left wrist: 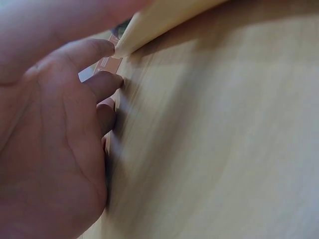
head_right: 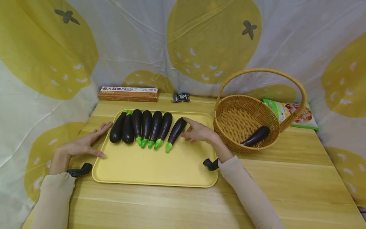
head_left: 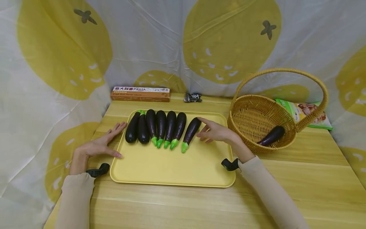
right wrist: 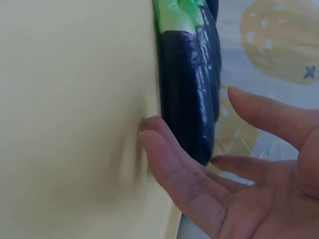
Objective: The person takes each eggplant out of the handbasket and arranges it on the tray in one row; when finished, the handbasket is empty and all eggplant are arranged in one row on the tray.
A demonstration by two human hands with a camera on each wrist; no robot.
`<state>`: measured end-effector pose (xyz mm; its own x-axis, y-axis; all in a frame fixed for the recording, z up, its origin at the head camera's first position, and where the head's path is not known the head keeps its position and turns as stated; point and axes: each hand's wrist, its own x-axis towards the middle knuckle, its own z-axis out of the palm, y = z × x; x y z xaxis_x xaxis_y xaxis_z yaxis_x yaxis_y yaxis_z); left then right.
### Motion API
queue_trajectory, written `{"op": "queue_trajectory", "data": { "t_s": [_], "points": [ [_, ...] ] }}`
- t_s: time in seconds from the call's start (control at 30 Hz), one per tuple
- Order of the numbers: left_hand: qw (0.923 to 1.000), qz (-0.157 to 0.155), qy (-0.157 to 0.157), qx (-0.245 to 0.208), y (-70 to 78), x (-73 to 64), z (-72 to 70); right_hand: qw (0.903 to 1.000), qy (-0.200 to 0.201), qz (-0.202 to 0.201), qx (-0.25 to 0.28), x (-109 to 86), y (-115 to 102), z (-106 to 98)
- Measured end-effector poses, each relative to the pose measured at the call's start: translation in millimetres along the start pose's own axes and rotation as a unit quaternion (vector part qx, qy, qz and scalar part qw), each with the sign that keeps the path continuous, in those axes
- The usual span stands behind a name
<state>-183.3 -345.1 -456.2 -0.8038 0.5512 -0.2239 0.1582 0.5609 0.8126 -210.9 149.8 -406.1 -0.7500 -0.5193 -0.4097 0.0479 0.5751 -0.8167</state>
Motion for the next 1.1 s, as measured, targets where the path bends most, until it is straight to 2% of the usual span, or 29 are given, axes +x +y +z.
{"op": "queue_trajectory", "data": {
  "t_s": [0.13, 0.2, 0.3, 0.43, 0.6, 0.7, 0.83, 0.93, 1.1],
  "points": [
    [1.0, 0.0, 0.0, -0.001, 0.4, 0.2, 0.0, 0.9985, -0.04, -0.029, -0.023, -21.8, 1, -14],
    [1.0, 0.002, 0.0, 0.0, -0.3, 0.8, 0.6, 0.9955, -0.061, -0.054, -0.048, -38.5, 2, -25],
    [1.0, 0.003, 0.001, -0.002, -0.8, 1.4, 1.0, 0.988, -0.072, -0.096, -0.097, -68.3, 5, -49],
    [1.0, -0.004, 0.002, -0.008, -1.3, 0.8, 0.3, 0.9837, -0.047, -0.114, -0.131, -108.0, 14, -85],
    [0.9999, -0.006, 0.001, -0.013, -0.3, 0.6, -0.2, 0.9876, 0.017, -0.105, -0.115, -143.4, 40, -127],
    [0.9999, 0.001, 0.003, -0.01, -0.4, -1.2, -0.1, 0.9877, 0.06, -0.096, -0.108, -151.2, 58, -146],
    [1.0, 0.004, 0.005, -0.002, -1.6, -2.3, -0.5, 0.9843, 0.103, -0.055, -0.133, -151.1, 84, -162],
    [1.0, 0.0, 0.004, 0.008, -1.8, -1.4, -0.6, 0.9847, 0.097, -0.024, -0.143, -150.2, 101, -170],
    [0.9998, 0.01, 0.002, 0.017, -1.1, 0.8, -0.2, 0.9909, 0.064, -0.01, -0.118, -146.8, 120, -177]
  ]
}}
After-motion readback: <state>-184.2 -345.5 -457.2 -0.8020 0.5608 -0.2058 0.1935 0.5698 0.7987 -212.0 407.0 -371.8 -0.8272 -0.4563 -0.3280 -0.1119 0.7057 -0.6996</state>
